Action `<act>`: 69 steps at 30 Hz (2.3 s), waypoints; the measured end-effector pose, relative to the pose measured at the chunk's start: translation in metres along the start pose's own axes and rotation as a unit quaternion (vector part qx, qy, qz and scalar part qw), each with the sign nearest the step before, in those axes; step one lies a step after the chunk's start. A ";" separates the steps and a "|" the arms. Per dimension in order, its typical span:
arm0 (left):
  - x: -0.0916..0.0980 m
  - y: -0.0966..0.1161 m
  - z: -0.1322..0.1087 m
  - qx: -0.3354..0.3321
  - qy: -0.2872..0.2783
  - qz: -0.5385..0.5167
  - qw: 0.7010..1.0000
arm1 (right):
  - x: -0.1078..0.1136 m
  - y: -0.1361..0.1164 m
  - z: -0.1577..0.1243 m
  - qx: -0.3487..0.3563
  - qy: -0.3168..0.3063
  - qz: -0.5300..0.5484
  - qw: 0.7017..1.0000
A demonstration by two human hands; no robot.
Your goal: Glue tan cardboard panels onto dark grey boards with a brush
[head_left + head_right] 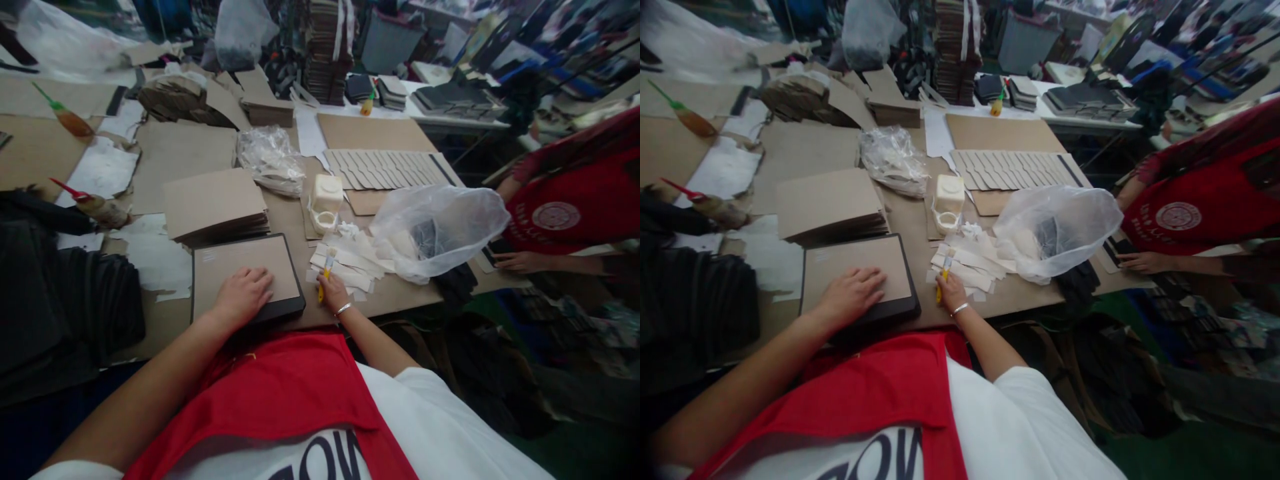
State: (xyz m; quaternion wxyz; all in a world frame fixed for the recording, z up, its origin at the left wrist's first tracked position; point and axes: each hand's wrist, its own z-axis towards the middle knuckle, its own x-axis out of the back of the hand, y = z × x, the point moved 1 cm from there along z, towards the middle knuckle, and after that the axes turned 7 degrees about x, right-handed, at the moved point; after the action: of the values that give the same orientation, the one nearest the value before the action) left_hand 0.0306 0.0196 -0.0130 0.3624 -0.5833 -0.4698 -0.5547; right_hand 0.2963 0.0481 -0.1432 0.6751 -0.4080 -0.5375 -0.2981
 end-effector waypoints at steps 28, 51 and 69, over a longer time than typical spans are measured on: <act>0.053 -0.050 -0.028 0.078 0.025 -0.501 0.862 | 0.117 -0.119 0.088 0.239 0.105 0.312 0.914; 0.001 -0.124 0.013 0.348 0.193 -0.343 0.851 | 0.069 -0.089 0.164 0.006 0.080 0.100 0.992; 0.063 -0.098 -0.092 0.172 0.154 0.003 0.973 | 0.097 -0.105 0.126 0.227 0.162 0.012 0.960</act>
State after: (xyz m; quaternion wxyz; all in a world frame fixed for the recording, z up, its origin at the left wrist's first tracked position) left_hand -0.0939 -0.0291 0.0507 0.5266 -0.4212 -0.4954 -0.5476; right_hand 0.1710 0.1102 -0.0140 0.8314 -0.1968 -0.4699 -0.2220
